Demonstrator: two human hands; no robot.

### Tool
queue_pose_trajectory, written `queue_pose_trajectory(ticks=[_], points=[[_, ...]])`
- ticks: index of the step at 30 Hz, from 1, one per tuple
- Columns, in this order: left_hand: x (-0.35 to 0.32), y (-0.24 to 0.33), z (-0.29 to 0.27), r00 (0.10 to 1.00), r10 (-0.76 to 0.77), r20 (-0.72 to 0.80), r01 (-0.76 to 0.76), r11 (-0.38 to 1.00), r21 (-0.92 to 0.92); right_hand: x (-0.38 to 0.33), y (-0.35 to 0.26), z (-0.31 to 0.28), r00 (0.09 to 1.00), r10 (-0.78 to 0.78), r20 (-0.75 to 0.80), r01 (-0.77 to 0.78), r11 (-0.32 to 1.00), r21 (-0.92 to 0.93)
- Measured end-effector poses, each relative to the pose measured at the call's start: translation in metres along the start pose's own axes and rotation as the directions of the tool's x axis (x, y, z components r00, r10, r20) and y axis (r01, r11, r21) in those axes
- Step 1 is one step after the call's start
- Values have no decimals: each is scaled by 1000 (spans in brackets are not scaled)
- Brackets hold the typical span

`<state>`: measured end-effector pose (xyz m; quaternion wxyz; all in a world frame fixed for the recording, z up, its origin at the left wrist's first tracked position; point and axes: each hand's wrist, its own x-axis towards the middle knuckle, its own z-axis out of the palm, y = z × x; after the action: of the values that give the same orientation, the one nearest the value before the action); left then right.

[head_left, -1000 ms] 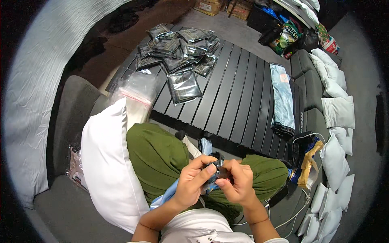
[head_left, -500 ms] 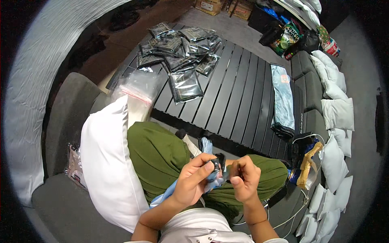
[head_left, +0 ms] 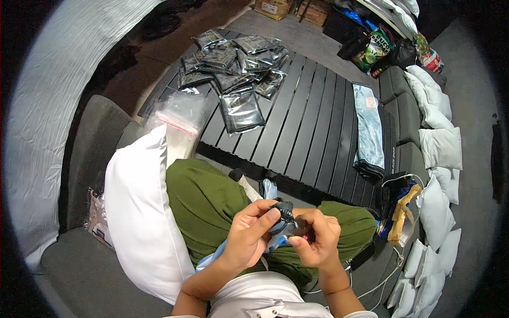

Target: Trimming loose threads from garments using scissors and then folding them.

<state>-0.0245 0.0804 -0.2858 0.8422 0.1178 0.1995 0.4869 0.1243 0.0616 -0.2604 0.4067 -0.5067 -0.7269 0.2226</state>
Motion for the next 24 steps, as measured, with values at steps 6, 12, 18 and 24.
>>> queue_pose_trajectory(ticks=[6,12,18,24], points=[[-1,2,2,999,-3,-52,2,1000,-6,-3,2,1,1000,0,-22,0,1000,-8],[-3,3,3,999,-12,-52,14,999,42,-2,-5,-2,999,24,-23,-25,999,-22],[-8,4,5,988,147,-55,-133,968,213,0,-15,-8,990,140,27,-135,981,-141],[-12,3,8,967,253,-34,-219,889,403,0,-17,-9,987,156,40,-149,978,-143]])
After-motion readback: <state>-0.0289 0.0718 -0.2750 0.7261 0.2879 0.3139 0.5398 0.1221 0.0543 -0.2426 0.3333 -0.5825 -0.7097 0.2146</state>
